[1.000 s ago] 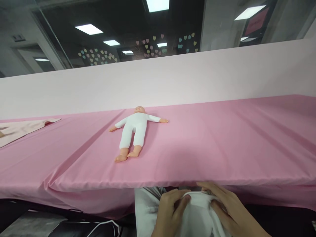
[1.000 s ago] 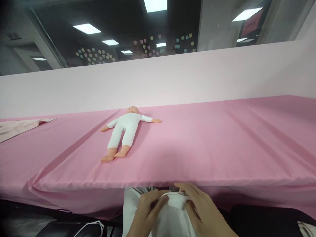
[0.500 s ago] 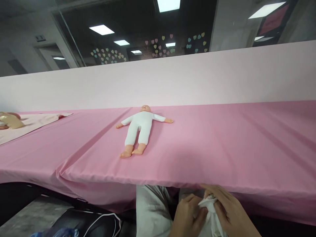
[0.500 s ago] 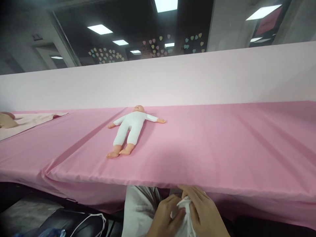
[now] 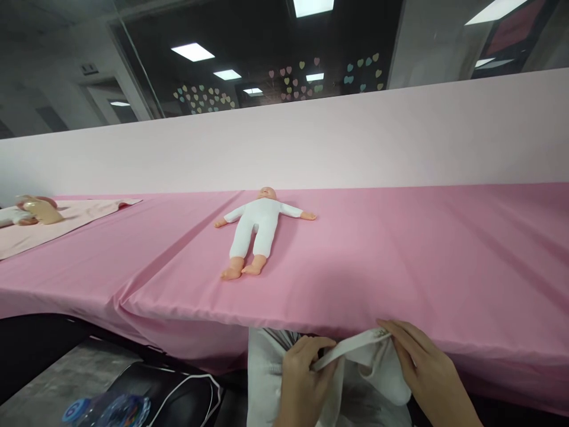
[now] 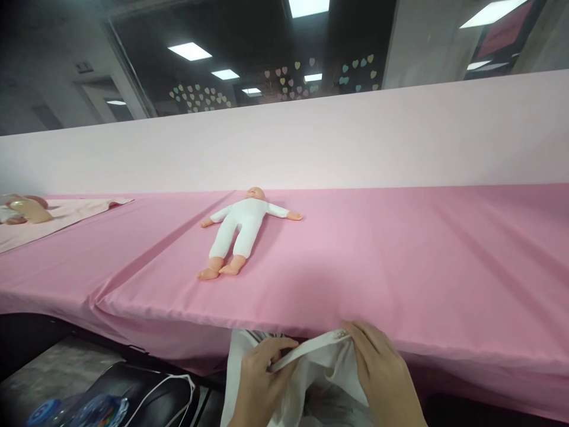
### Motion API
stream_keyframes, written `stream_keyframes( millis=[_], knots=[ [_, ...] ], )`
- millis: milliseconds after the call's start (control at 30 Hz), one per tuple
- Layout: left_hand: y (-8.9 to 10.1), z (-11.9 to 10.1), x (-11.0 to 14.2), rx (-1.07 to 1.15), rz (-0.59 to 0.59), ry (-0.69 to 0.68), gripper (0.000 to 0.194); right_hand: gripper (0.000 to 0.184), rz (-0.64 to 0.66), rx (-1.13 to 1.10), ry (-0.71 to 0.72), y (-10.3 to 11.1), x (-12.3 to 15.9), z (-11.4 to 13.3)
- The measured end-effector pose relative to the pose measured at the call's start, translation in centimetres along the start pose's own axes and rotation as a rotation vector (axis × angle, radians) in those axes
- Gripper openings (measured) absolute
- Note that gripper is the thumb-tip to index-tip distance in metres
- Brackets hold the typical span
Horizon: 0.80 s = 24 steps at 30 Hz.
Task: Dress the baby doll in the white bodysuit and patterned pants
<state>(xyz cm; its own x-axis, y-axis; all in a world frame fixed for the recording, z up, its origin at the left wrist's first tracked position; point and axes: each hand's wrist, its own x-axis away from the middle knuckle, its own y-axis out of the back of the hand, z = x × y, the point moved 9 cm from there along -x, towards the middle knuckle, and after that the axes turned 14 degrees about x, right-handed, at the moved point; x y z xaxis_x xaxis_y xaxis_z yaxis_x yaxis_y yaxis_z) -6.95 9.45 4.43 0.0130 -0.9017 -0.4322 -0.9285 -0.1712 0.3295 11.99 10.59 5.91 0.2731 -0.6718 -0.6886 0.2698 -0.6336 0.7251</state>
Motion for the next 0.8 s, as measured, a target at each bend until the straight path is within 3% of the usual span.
stream_keyframes(
  millis=[233, 400, 467, 567, 667, 800],
  knots=[
    [1.9, 1.2, -0.1, 0.039, 0.037, 0.022, 0.023, 0.035, -0.122, 0.117, 0.103, 1.5, -1.0, 1.2],
    [4.2, 1.3, -0.2, -0.059, -0.091, -0.056, 0.03, 0.026, -0.186, 0.265, 0.142, 2.4, -0.5, 1.1],
    [5.4, 0.6, 0.2, -0.112, -0.149, -0.131, 0.03, 0.021, -0.199, 0.308, 0.152, 3.0, -0.3, 0.6],
    [7.1, -1.8, 1.3, -0.207, -0.202, -0.32, 0.024, 0.026, -0.114, 0.345, 0.346, 3.3, 0.0, 1.0],
    [6.7, -4.2, 1.8, -0.355, -0.097, -0.479, 0.03, 0.04, -0.022, 0.378, 0.512, 4.1, -0.3, 1.4],
    [5.0, -6.2, 0.4, -0.68, 0.047, -0.553, 0.034, 0.044, -0.006, 0.302, 0.572, 6.4, -2.1, 2.2]
  ],
)
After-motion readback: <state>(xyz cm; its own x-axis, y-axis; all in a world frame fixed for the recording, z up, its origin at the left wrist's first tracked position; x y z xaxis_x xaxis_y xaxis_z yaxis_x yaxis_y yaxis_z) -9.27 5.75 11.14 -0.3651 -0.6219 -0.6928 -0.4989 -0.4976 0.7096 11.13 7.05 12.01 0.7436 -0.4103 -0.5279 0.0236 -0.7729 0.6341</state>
